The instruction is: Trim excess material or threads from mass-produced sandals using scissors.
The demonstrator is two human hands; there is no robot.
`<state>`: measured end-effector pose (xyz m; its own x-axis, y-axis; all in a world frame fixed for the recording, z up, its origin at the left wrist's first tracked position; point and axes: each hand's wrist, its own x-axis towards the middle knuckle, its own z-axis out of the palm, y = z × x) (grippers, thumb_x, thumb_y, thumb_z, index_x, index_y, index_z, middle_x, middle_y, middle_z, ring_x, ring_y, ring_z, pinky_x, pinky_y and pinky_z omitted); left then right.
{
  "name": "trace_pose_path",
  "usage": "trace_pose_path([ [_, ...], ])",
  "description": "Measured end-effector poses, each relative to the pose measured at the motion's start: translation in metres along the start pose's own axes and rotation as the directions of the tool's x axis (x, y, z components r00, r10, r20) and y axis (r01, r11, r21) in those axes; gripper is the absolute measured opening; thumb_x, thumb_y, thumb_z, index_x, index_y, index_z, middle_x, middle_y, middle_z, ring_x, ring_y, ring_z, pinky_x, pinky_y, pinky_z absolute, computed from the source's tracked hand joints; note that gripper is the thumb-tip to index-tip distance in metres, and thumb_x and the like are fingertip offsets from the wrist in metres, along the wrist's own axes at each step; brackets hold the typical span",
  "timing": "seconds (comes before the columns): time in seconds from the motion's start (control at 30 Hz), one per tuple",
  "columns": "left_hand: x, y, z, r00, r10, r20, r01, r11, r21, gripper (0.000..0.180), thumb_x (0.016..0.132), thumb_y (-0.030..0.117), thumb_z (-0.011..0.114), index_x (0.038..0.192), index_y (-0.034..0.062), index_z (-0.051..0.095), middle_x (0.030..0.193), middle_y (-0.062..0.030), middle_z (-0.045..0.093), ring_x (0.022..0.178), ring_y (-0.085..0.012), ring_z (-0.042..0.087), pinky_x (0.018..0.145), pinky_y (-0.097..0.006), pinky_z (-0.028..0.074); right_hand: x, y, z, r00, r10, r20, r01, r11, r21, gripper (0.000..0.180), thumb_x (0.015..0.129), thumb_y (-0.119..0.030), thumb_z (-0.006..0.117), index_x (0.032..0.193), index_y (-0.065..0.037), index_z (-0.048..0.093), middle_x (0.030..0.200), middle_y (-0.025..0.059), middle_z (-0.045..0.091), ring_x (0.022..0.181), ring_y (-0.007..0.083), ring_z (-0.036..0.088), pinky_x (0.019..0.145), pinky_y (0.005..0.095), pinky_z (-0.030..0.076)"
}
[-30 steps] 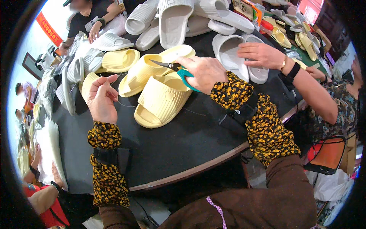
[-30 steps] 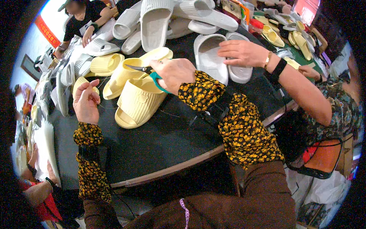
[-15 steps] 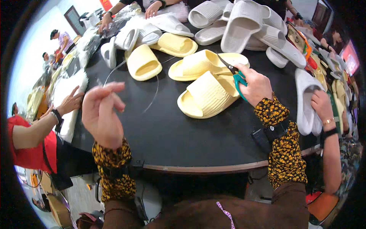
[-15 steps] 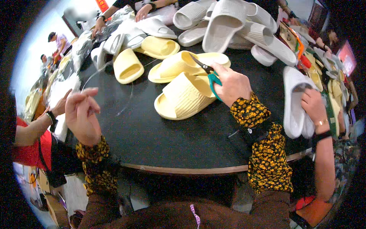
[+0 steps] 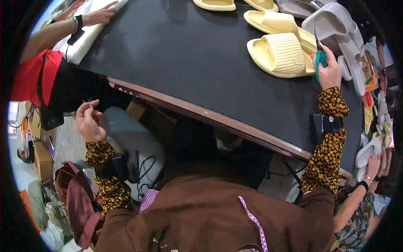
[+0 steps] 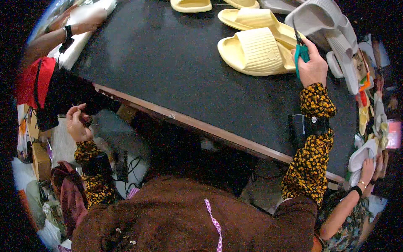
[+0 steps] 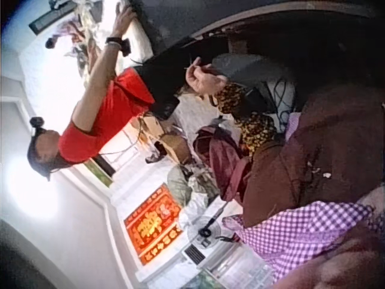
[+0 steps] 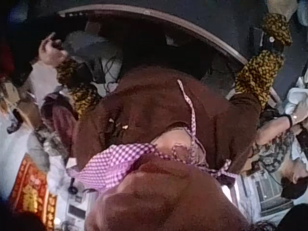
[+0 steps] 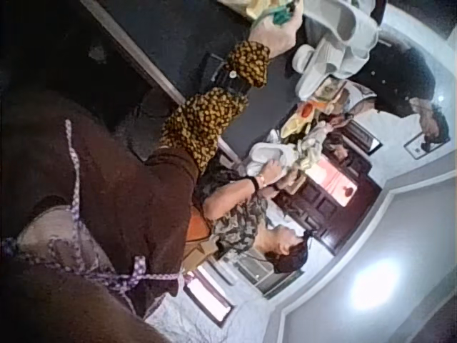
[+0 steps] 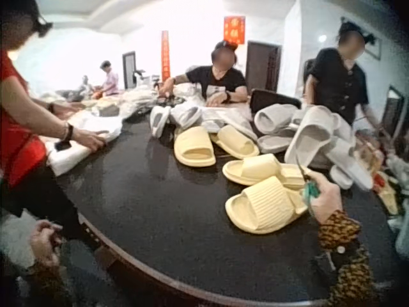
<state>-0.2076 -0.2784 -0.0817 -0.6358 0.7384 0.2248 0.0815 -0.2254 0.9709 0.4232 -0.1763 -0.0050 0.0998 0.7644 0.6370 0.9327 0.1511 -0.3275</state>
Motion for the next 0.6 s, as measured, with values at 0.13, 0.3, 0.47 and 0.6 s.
trace_pose_path([
  [0.13, -0.018, -0.034, -0.009, 0.99, -0.14, -0.033, 0.142, 0.984, 0.111, 0.014, 0.084, 0.001, 0.047, 0.092, 0.0049, 0.057, 0.088, -0.0107, 0.067, 0.051, -0.0082, 0.052, 0.045, -0.019, 0.041, -0.001, 0.006, -0.006, 1.0, 0.005, -0.012, -0.005, 0.999, -0.032, 0.042, 0.077, -0.024, 0.071, 0.114, -0.01, 0.059, 0.093, 0.0151, 0.066, 0.083, 0.0247, 0.066, 0.074, 0.0317, 0.049],
  [0.3, -0.012, -0.07, -0.056, 0.888, -0.058, 0.456, -0.378, 0.472, 0.796, 0.038, 0.081, 0.003, 0.052, 0.118, -0.0004, 0.052, 0.118, -0.0149, 0.058, 0.104, -0.0252, 0.058, 0.088, -0.034, 0.046, -0.001, -0.024, -0.016, 0.997, -0.047, -0.057, 0.05, 0.997, 0.061, 0.037, 0.079, -0.016, 0.065, 0.114, -0.008, 0.058, 0.104, 0.0161, 0.064, 0.093, 0.0277, 0.065, 0.079, 0.0338, 0.049],
  [0.47, 0.009, -0.008, -0.003, 0.934, 0.057, 0.353, -0.273, 0.751, 0.601, 0.041, 0.085, 0.001, 0.051, 0.125, -0.0025, 0.046, 0.127, -0.0149, 0.05, 0.117, -0.0234, 0.048, 0.1, -0.034, 0.037, -0.001, -0.039, -0.029, 0.99, 0.034, -0.138, -0.026, 0.998, 0.06, 0.034, 0.075, -0.013, 0.063, 0.108, -0.011, 0.059, 0.096, 0.0177, 0.064, 0.087, 0.0351, 0.063, 0.074, 0.0402, 0.051],
  [0.6, 0.017, 0.09, 0.079, 0.797, 0.357, 0.487, -0.519, 0.818, 0.249, 0.032, 0.09, 0.002, 0.045, 0.121, -0.007, 0.047, 0.131, -0.0159, 0.047, 0.117, -0.0228, 0.047, 0.101, -0.034, 0.035, 0.007, -0.039, -0.031, 0.962, 0.075, -0.264, -0.044, 0.991, 0.124, 0.031, 0.076, -0.02, 0.064, 0.105, -0.01, 0.059, 0.086, 0.0193, 0.064, 0.079, 0.0369, 0.062, 0.067, 0.0416, 0.05],
])
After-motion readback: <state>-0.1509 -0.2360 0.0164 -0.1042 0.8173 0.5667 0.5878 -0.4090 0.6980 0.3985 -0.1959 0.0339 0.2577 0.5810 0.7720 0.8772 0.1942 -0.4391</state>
